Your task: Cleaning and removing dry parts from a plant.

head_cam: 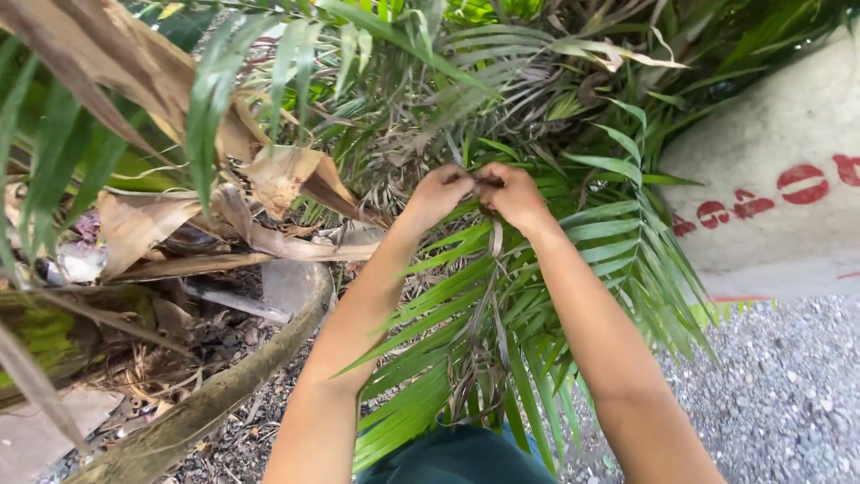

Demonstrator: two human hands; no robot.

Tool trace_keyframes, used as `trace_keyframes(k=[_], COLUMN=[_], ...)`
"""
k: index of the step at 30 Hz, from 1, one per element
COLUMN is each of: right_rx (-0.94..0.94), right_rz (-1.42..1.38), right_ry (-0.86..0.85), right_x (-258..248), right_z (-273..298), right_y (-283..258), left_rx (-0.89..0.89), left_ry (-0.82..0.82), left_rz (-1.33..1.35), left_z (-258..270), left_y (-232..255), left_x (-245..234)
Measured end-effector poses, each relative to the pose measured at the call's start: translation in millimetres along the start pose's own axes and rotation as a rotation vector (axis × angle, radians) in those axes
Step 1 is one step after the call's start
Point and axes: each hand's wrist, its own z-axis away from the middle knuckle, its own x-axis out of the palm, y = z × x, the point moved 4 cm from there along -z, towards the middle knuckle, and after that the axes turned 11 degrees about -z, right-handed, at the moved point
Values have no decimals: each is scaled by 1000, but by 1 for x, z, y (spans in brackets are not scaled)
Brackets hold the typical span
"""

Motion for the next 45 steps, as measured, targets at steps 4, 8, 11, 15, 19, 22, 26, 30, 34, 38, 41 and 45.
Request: trace_keyframes(k=[4, 8, 11, 15, 19, 22, 26, 30, 34, 38, 41, 45], right_rx=[-78, -94, -77, -149, -146, -107, -340, -422, -307, -353, -405, -449], right_rz=[124, 87, 103, 20, -29, -13, 56, 229, 194, 309, 449, 513], right_ry=[103, 193, 258, 238, 256, 298, 314, 349, 324, 363, 361, 359], right_x=[-23, -40, -55, -76, -81, -83, -82, -75, -63, -60, -60, -65], right_z=[10, 22, 24, 23, 26, 29, 34, 40, 42, 42, 41, 32], right_y=[-5, -19, -14, 15, 14, 18, 8, -9, -23, -33, -29, -14], left_rx=[-81, -90, -47, 20, -5, -35, -47, 15, 306, 651, 651, 634], left_ry=[-5, 20, -13, -112, -165, -153, -144, -37, 95, 200, 132, 180], left_rz=[-300, -412, -411, -167, 85, -7, -36, -343, -724, -1064, -1166, -1150], left_z=[12, 5, -2, -23, -27, -25, -26, -14, -7, -6, -8, -11], left_y=[89, 108, 111, 73, 66, 77, 78, 131, 172, 172, 163, 135], left_x=[-2, 13, 23, 47, 58, 57, 58, 41, 33, 39, 47, 66])
